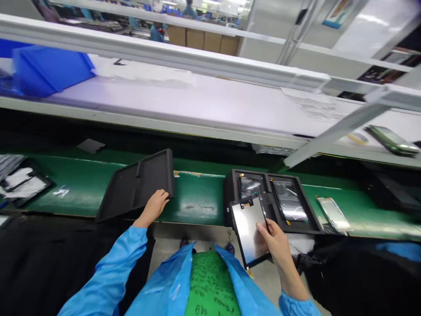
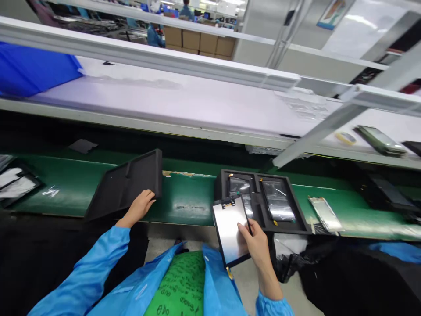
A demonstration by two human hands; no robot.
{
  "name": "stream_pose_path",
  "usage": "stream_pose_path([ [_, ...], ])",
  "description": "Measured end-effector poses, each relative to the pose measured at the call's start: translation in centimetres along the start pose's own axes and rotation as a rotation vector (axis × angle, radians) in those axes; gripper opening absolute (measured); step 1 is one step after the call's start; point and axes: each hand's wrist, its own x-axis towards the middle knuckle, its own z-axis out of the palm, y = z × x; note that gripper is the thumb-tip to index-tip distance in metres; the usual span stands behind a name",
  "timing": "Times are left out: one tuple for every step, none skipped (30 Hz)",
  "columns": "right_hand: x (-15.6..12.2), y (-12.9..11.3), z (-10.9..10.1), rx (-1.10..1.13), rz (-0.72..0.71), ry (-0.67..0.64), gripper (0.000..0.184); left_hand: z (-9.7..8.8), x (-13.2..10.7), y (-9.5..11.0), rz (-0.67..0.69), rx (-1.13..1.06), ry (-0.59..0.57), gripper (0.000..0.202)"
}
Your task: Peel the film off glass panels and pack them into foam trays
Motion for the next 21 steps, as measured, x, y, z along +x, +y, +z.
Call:
stream_pose_path([
  [0.4,0.2,-1.8,0.052,0.0,0.046,0.057,-1.1,-0.1,2.9,0.09,-0.022,0.066,0.025],
  [0.8,0.4,-3.7,0.107,-0.006,0.095,0.058,-2.0,-0.4,6.3,0.192,-0.049,0.126,0.024],
  [1.2,0.7,-5.8,0.16,-0.016,0.148,0.059,-2.7,-0.8,10.0,0.295,-0.072,0.171,0.022],
  [1.6,1.2,-8.0,0.204,-0.028,0.205,0.059,-3.0,-1.4,13.9,0.4,-0.084,0.203,0.022],
  [1.9,1.8,-10.2,0.238,-0.043,0.27,0.06,-3.1,-1.9,18.1,0.495,-0.077,0.225,0.023],
  [2.2,2.6,-12.6,0.262,-0.057,0.33,0.06,-3.0,-2.5,22.3,0.59,-0.062,0.245,0.023],
  [2.4,3.5,-15.1,0.279,-0.072,0.382,0.059,-2.6,-2.9,26.4,0.67,-0.04,0.254,0.022],
  [2.6,4.5,-17.6,0.293,-0.087,0.425,0.059,-2.2,-3.1,30.5,0.736,-0.013,0.248,0.019],
  [2.6,5.6,-20.1,0.305,-0.101,0.46,0.058,-1.6,-3.0,34.4,0.795,0.017,0.226,0.015],
  [2.7,6.8,-22.6,0.317,-0.114,0.489,0.057,-0.9,-2.7,38.1,0.843,0.043,0.197,0.013],
  [2.6,8.1,-25.1,0.33,-0.123,0.516,0.057,-0.2,-2.2,41.8,0.886,0.064,0.161,0.011],
  [2.6,9.4,-27.4,0.347,-0.128,0.551,0.056,0.6,-1.3,45.2,0.927,0.077,0.122,0.011],
  [2.5,10.7,-29.6,0.369,-0.128,0.59,0.057,1.5,-0.3,48.6,0.961,0.083,0.086,0.01],
  [2.5,12.0,-31.5,0.394,-0.122,0.625,0.057,2.5,0.8,51.8,0.976,0.086,0.054,0.01],
  [2.5,13.3,-33.2,0.42,-0.11,0.652,0.058,3.5,2.0,54.8,0.965,0.09,0.021,0.01],
  [2.6,14.4,-34.7,0.447,-0.089,0.671,0.059,4.6,3.2,57.5,0.928,0.091,-0.013,0.009],
  [2.7,15.5,-35.8,0.472,-0.061,0.678,0.06,5.7,4.4,59.7,0.879,0.082,-0.043,0.008],
  [3.0,16.5,-36.7,0.493,-0.029,0.673,0.061,6.7,5.4,61.3,0.831,0.056,-0.065,0.013],
  [3.3,17.4,-37.3,0.507,0.002,0.659,0.063,7.5,6.2,62.2,0.791,0.011,-0.075,0.023],
  [3.7,18.1,-37.8,0.514,0.031,0.639,0.064,8.1,6.9,62.1,0.749,-0.053,-0.056,0.033],
  [4.1,18.8,-38.0,0.515,0.055,0.608,0.064,8.4,7.5,61.2,0.693,-0.12,-0.007,0.04],
])
